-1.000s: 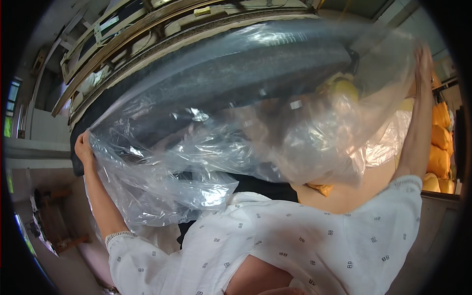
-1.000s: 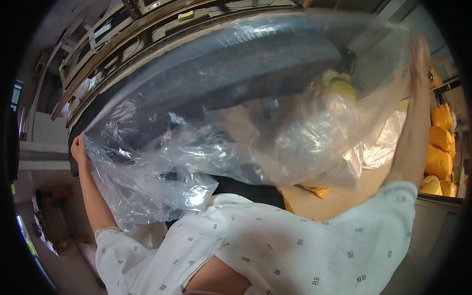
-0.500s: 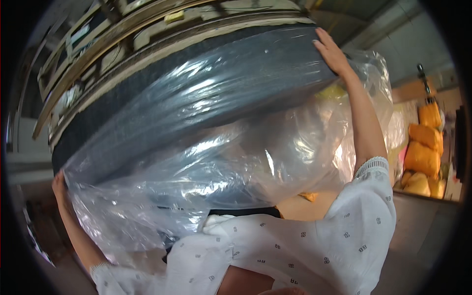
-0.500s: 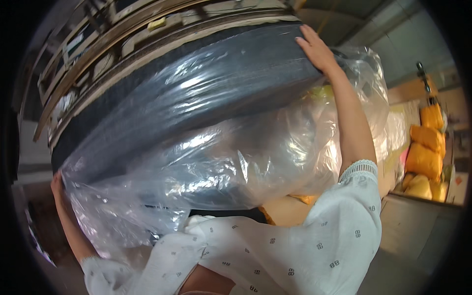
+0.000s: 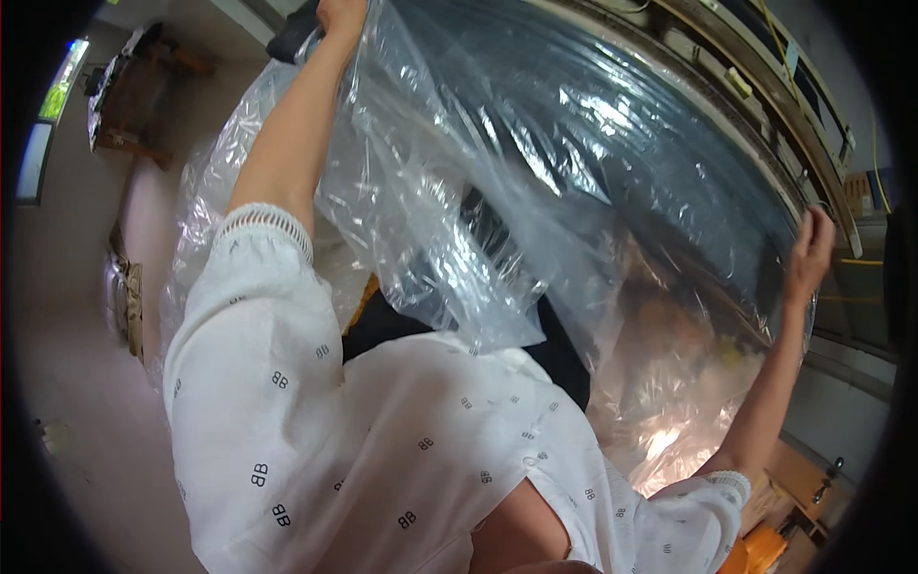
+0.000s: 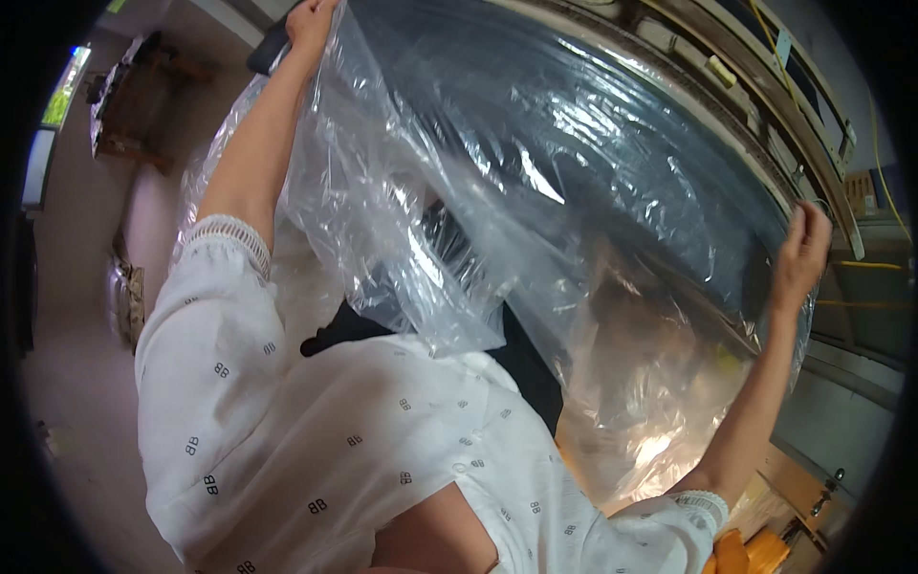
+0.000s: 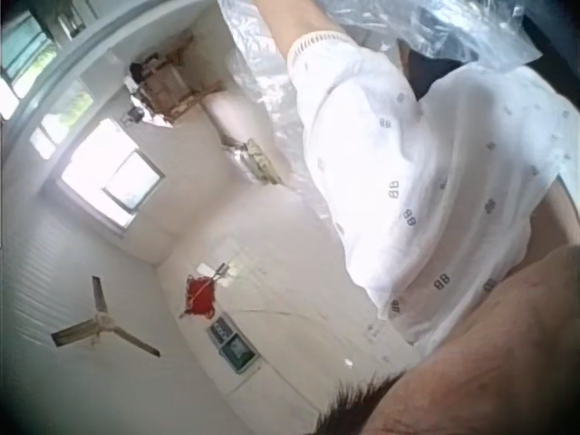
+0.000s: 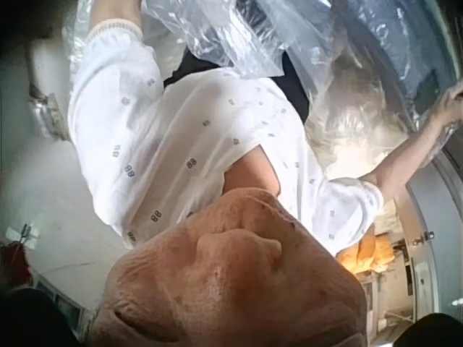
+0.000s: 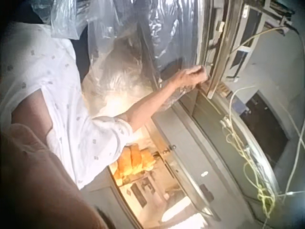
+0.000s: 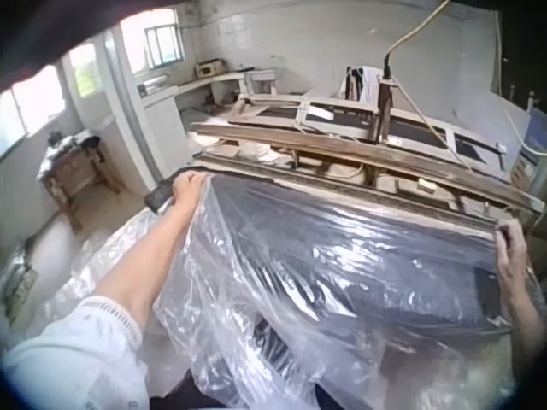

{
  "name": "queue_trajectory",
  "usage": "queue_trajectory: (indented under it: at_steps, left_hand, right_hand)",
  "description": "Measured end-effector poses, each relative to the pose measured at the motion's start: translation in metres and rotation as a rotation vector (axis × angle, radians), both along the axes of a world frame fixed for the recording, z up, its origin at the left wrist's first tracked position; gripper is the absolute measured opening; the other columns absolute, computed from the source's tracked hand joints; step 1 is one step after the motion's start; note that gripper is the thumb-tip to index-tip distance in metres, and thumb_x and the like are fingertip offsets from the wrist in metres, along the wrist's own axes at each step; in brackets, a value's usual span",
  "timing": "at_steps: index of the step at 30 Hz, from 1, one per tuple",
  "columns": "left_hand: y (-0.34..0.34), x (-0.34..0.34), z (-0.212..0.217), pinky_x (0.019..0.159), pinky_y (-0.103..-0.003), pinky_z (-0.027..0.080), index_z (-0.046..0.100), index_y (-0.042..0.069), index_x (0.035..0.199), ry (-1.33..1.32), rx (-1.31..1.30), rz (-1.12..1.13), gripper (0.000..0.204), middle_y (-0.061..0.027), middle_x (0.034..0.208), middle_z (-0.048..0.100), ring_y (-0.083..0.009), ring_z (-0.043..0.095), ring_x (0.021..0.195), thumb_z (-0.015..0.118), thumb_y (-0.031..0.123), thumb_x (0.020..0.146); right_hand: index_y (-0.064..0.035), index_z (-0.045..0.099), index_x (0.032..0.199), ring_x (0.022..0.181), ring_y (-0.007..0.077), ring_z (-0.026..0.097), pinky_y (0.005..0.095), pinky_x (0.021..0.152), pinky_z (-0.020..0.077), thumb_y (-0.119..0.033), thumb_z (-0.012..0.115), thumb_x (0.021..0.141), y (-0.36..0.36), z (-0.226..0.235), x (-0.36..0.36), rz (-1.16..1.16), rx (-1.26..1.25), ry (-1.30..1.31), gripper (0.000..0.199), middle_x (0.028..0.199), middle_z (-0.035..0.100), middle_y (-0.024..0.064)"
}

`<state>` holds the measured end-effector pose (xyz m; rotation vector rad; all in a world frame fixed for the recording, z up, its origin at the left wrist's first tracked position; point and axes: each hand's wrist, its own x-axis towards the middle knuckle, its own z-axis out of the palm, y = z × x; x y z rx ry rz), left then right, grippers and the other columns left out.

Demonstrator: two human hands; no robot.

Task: Wrapping a large manufacturing part or object in clear plastic protective film.

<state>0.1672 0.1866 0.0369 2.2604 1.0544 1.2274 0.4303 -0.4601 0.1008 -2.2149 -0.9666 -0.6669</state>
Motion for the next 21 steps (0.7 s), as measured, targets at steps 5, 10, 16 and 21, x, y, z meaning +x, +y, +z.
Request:
queue_trajectory:
  at_steps: [5, 10, 16, 21]
  left_hand:
    - [0.009, 0.004, 0.001, 0.067, -0.034, 0.046, 0.067, 0.005, 0.078, -0.166, -0.078, 0.078, 0.023, -0.0136, 0.075, 0.065, -0.0248, 0.062, 0.07, 0.061, 0.026, 0.074]
    - [0.022, 0.033, -0.015, 0.067, -0.038, 0.045, 0.066, 0.004, 0.076, -0.162, 0.022, 0.105, 0.026, -0.0161, 0.072, 0.063, -0.0313, 0.06, 0.069, 0.06, 0.029, 0.072]
    - [0.015, 0.019, -0.015, 0.07, -0.037, 0.044, 0.065, 0.003, 0.077, -0.288, -0.003, 0.063, 0.025, -0.0174, 0.079, 0.062, -0.0315, 0.059, 0.074, 0.059, 0.027, 0.073]
    - [0.008, 0.01, -0.008, 0.068, -0.035, 0.043, 0.063, 0.002, 0.082, -0.3, 0.002, 0.003, 0.024, -0.0142, 0.082, 0.059, -0.0268, 0.057, 0.078, 0.06, 0.025, 0.074]
  right_hand:
    - [-0.0025, 0.058, 0.091, 0.074, 0.0099, 0.053, 0.0216, 0.066, 0.0425, -0.012, 0.061, 0.076, 0.1, -0.013, -0.214, 0.575, -0.079, 0.768, 0.018, 0.082, 0.056, 0.0042]
    - [-0.0046, 0.052, 0.092, 0.087, 0.0295, 0.051, 0.0364, 0.077, 0.0397, -0.026, 0.072, 0.064, 0.121, -0.066, -0.307, 0.741, -0.502, 0.676, 0.04, 0.097, 0.051, 0.0126]
    - [0.0007, 0.059, 0.099, 0.085, 0.0241, 0.057, 0.0338, 0.079, 0.0442, -0.009, 0.046, 0.082, 0.055, -0.045, -0.269, 0.303, 0.06, 0.971, 0.023, 0.1, 0.06, 0.0113]
    - [0.0037, 0.051, 0.112, 0.085, 0.0192, 0.057, 0.0312, 0.078, 0.0445, -0.024, 0.048, 0.085, 0.01, -0.013, -0.271, 0.381, 0.59, 0.838, 0.039, 0.102, 0.059, 0.0117]
